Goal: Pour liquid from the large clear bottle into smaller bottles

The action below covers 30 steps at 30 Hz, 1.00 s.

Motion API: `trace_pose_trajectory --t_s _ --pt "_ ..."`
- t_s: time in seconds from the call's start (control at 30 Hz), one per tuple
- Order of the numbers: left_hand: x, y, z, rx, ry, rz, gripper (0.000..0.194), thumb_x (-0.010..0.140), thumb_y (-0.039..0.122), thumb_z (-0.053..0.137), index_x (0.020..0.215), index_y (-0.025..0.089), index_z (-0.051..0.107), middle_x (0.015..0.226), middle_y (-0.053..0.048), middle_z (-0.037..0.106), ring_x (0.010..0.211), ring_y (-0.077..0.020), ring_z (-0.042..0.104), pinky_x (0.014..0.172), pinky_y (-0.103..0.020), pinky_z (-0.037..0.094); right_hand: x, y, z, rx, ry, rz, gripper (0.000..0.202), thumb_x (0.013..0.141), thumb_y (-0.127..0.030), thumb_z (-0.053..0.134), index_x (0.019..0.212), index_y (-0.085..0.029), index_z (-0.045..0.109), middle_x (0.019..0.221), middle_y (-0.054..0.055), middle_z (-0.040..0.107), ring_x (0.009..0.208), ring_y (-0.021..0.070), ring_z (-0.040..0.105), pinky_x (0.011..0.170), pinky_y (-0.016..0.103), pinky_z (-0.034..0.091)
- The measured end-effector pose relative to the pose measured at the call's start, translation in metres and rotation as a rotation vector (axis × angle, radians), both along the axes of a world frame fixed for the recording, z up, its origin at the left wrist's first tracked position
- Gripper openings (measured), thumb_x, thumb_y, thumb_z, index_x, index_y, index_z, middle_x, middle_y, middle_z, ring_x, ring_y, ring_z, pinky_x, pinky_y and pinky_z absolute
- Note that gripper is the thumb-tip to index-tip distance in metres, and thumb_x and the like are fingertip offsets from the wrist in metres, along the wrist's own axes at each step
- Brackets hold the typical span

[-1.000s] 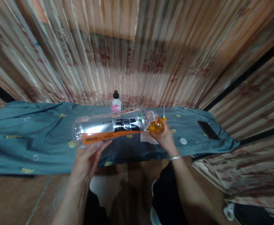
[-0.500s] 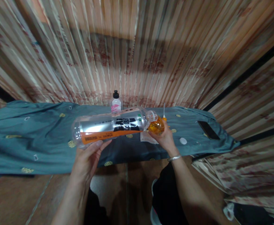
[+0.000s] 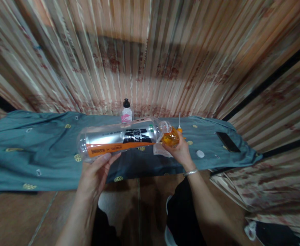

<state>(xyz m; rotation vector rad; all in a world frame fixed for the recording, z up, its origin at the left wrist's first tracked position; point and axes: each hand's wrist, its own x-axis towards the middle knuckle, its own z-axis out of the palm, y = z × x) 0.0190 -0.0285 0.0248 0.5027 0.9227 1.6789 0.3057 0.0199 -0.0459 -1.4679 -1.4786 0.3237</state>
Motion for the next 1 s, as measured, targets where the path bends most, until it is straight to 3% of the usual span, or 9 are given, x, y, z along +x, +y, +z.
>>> trace_pose_trajectory --t_s 0.2,0.53,1.0 --pt "-0.0009 0.0 -0.0011 -0.007 0.004 -0.002 0.055 0.03 0.027 0.103 0.079 0.019 0.077 0.081 -0.001 0.079 0.077 -0.0206 0.075 0.067 -0.03 0.067 -0.0011 -0.0008 0.0016 -0.004 -0.006 -0.007 0.074 0.067 -0.043 0.083 0.132 -0.02 0.057 0.124 0.013 0.074 0.111 0.0317 0.072 0.097 0.048 0.058" --pt "-0.0037 -0.0003 -0.0045 0.041 0.06 -0.033 0.042 0.045 0.025 0.099 0.078 0.019 0.074 0.085 -0.002 0.079 0.08 -0.0222 0.076 0.072 -0.032 0.067 -0.001 -0.0003 0.0014 -0.007 0.003 -0.014 0.075 0.066 -0.044 0.084 0.132 -0.021 0.058 0.124 0.012 0.074 0.112 0.0319 0.072 0.098 0.049 0.058" --pt "-0.0004 -0.0008 -0.0011 0.026 0.044 -0.018 0.046 0.038 0.025 0.101 0.076 0.019 0.076 0.084 -0.003 0.08 0.077 -0.0217 0.075 0.069 -0.03 0.066 0.0003 0.0005 0.0003 -0.009 0.017 0.011 0.075 0.066 -0.043 0.084 0.132 -0.02 0.057 0.124 0.013 0.074 0.112 0.0323 0.072 0.1 0.049 0.057"
